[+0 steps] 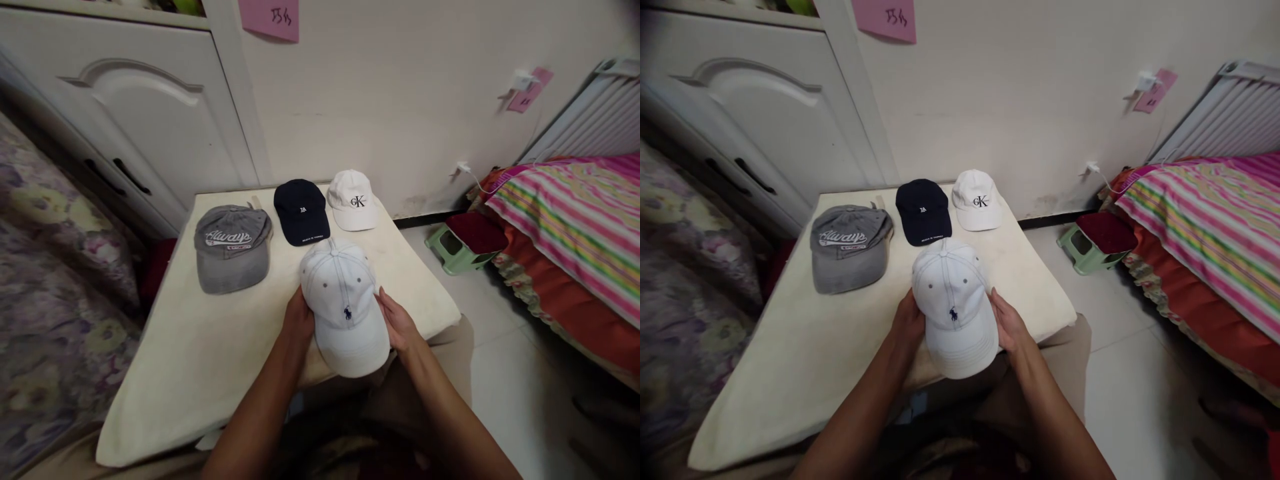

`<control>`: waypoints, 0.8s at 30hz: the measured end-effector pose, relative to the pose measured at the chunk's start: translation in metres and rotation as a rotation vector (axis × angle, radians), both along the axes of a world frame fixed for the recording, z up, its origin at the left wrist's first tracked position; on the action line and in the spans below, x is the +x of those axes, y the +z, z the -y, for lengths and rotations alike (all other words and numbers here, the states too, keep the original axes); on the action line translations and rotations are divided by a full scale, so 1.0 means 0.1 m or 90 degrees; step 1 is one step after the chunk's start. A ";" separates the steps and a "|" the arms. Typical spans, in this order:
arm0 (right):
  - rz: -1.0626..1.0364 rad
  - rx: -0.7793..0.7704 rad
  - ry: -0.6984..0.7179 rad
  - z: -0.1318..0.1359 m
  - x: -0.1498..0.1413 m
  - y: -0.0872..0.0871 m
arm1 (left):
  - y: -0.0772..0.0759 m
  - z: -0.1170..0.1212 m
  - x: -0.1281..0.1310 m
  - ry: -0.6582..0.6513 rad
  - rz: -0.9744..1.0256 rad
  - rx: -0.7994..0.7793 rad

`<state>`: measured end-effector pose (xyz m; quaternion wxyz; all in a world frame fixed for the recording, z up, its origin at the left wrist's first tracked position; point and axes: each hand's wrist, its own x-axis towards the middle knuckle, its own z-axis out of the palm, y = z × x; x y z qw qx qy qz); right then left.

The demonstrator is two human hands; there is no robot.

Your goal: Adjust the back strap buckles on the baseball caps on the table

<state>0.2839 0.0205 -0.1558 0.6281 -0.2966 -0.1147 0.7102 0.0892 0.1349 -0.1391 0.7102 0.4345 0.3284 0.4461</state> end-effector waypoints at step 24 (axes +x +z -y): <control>-0.090 -0.046 -0.268 0.57 -0.42 -0.04 | -0.11 -0.14 0.25 -0.012 0.196 -0.295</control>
